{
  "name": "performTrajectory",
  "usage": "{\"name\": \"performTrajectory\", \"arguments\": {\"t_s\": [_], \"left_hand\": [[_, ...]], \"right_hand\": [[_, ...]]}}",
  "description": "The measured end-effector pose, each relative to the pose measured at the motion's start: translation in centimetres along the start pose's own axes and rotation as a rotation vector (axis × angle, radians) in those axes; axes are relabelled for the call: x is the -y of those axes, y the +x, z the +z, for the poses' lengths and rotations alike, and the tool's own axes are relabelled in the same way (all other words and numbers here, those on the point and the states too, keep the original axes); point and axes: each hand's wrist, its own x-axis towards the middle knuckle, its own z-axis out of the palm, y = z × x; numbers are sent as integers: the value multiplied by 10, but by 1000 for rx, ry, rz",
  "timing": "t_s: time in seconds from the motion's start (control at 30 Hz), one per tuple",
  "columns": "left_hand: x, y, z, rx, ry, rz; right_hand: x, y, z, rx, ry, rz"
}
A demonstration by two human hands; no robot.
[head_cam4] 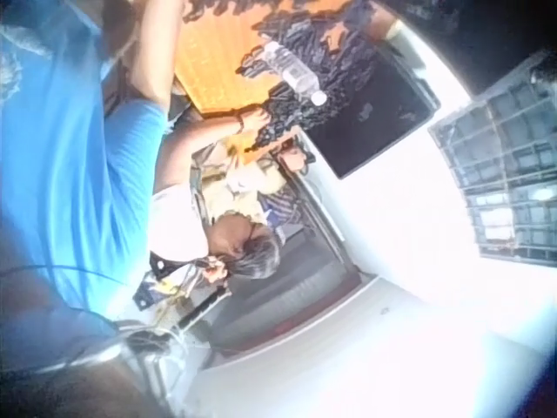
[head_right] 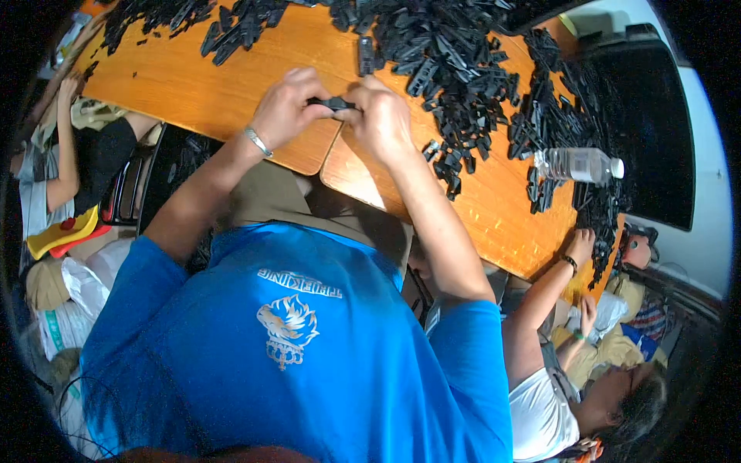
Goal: The person assembles small plastic components by hand at a long table.
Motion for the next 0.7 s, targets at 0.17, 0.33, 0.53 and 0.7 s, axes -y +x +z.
{"name": "performTrajectory", "arguments": {"t_s": [0.17, 0.33, 0.53, 0.7], "left_hand": [[8, -4, -5, 19, -27, -4], [9, -27, -94, 384, 79, -184], [11, -50, -183, 376, 170, -320], [-6, 17, -69, 221, 207, -73]], "right_hand": [[-3, 4, 9, 28, 8, 51], [5, -42, -26, 105, -61, -49], [-10, -89, -106, 176, -338, 109], [-9, -88, -97, 277, -487, 130]]}}
